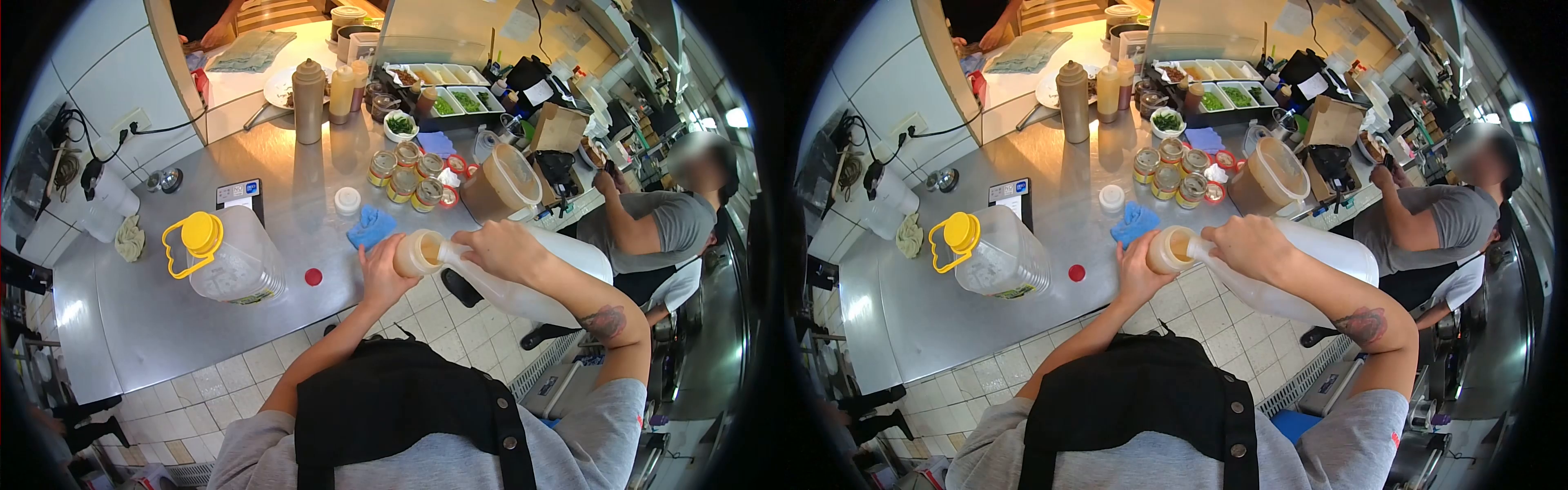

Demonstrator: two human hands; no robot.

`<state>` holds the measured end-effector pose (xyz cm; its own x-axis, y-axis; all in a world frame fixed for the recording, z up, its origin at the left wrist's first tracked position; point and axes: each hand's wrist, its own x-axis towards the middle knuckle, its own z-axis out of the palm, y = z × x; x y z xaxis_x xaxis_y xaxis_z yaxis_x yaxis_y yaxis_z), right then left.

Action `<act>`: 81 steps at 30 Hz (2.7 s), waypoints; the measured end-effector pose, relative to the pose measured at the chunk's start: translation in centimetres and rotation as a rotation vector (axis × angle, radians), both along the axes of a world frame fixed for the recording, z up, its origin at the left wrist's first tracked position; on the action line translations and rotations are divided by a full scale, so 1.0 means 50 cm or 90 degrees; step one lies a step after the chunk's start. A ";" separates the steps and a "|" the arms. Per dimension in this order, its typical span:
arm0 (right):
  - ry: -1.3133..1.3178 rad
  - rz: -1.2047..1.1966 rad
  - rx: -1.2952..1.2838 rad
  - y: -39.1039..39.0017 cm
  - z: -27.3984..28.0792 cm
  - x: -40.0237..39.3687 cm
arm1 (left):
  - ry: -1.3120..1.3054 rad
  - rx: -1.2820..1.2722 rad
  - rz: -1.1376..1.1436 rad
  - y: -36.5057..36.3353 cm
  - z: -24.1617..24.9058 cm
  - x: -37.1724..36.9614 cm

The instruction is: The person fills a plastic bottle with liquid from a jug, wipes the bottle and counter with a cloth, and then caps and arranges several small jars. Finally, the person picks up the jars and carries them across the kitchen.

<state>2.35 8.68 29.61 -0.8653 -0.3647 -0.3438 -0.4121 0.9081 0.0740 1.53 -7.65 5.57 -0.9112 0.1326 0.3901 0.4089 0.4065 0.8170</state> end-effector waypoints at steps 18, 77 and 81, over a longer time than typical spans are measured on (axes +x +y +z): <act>0.008 0.005 0.002 -0.002 0.000 0.002 | -0.004 0.001 0.002 -0.002 0.005 0.003; 0.192 -0.205 -0.529 0.098 -0.085 0.010 | -0.072 0.100 0.050 -0.049 -0.024 -0.002; 0.211 -0.393 -0.598 0.136 -0.102 0.016 | -0.085 0.113 0.114 -0.081 -0.018 0.003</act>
<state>3.14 15.50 24.53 -0.9811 0.1573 0.1128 0.0310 0.7028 -0.7107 1.68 -11.71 4.67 -0.9588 -0.0940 0.2682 0.2280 0.3087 0.9234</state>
